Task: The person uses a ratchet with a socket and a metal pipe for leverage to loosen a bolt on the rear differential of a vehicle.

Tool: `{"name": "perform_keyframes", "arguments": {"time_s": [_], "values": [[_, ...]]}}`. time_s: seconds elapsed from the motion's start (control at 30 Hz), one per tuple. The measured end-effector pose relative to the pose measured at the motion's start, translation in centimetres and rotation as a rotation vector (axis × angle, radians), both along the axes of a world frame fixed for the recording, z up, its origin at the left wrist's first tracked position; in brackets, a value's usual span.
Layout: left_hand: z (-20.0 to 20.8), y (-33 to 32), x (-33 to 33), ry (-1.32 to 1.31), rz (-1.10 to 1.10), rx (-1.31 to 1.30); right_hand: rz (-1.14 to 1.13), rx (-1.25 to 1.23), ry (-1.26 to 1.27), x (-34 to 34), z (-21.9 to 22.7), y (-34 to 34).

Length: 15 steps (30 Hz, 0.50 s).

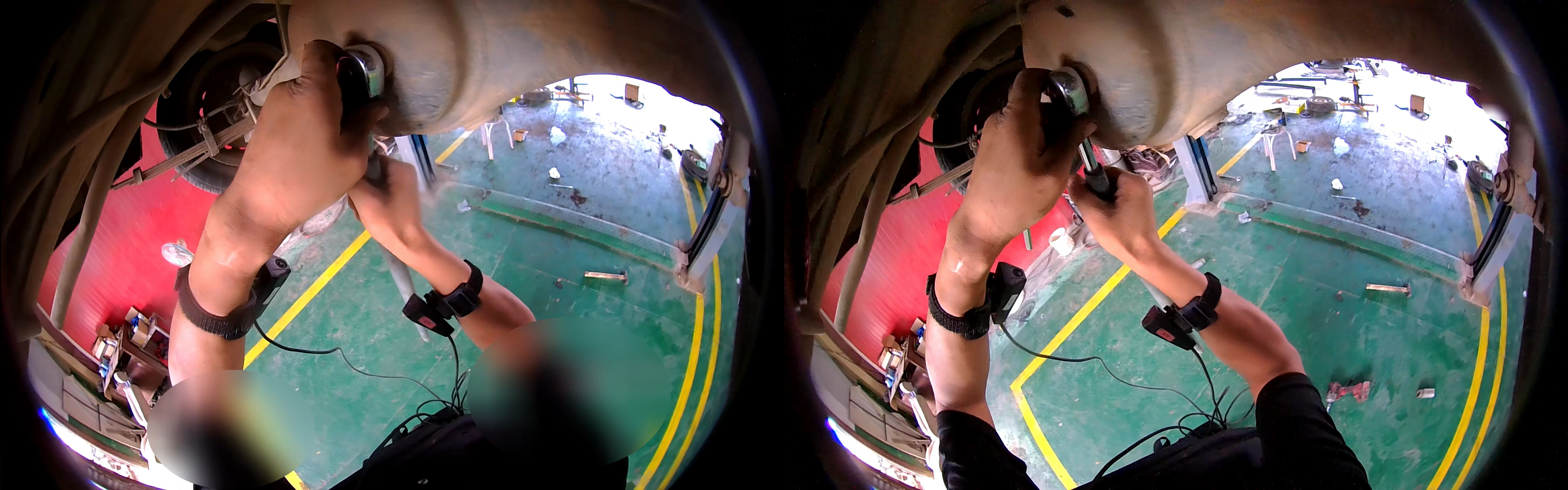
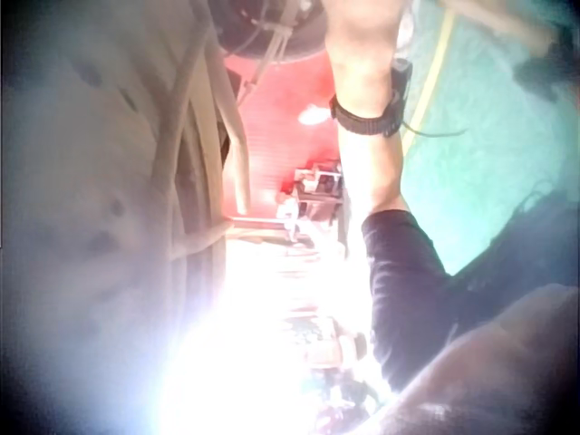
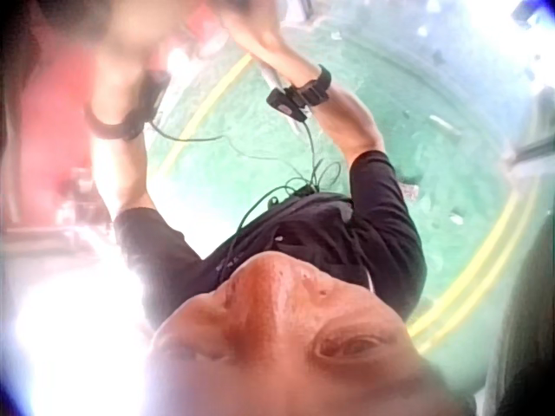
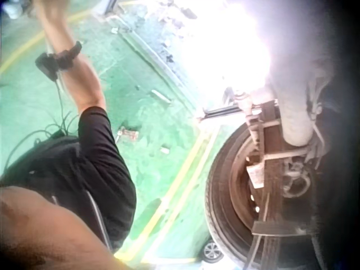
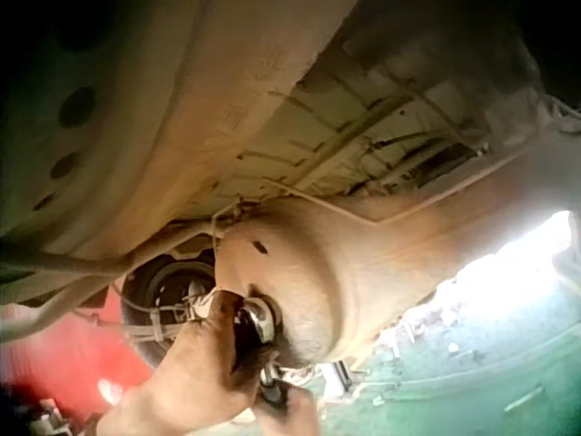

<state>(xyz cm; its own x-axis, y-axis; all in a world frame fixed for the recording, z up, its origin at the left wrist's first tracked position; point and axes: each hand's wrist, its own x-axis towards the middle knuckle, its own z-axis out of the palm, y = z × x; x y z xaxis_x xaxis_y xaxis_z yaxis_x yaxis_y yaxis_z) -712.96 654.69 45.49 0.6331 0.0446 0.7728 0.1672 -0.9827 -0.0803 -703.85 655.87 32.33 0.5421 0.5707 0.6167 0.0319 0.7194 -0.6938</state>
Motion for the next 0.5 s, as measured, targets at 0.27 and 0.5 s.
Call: {"name": "perform_keyframes", "arguments": {"time_s": [0.27, 0.5], "values": [[-0.3, 0.0, 0.2, 0.000, -0.036, 0.090, -0.136, 0.002, 0.126, -0.9, 1.7, -0.6], [0.2, -1.0, 0.5, 0.058, -0.017, 0.138, -0.322, 0.181, 0.051, 0.3, 1.9, 0.4]]}}
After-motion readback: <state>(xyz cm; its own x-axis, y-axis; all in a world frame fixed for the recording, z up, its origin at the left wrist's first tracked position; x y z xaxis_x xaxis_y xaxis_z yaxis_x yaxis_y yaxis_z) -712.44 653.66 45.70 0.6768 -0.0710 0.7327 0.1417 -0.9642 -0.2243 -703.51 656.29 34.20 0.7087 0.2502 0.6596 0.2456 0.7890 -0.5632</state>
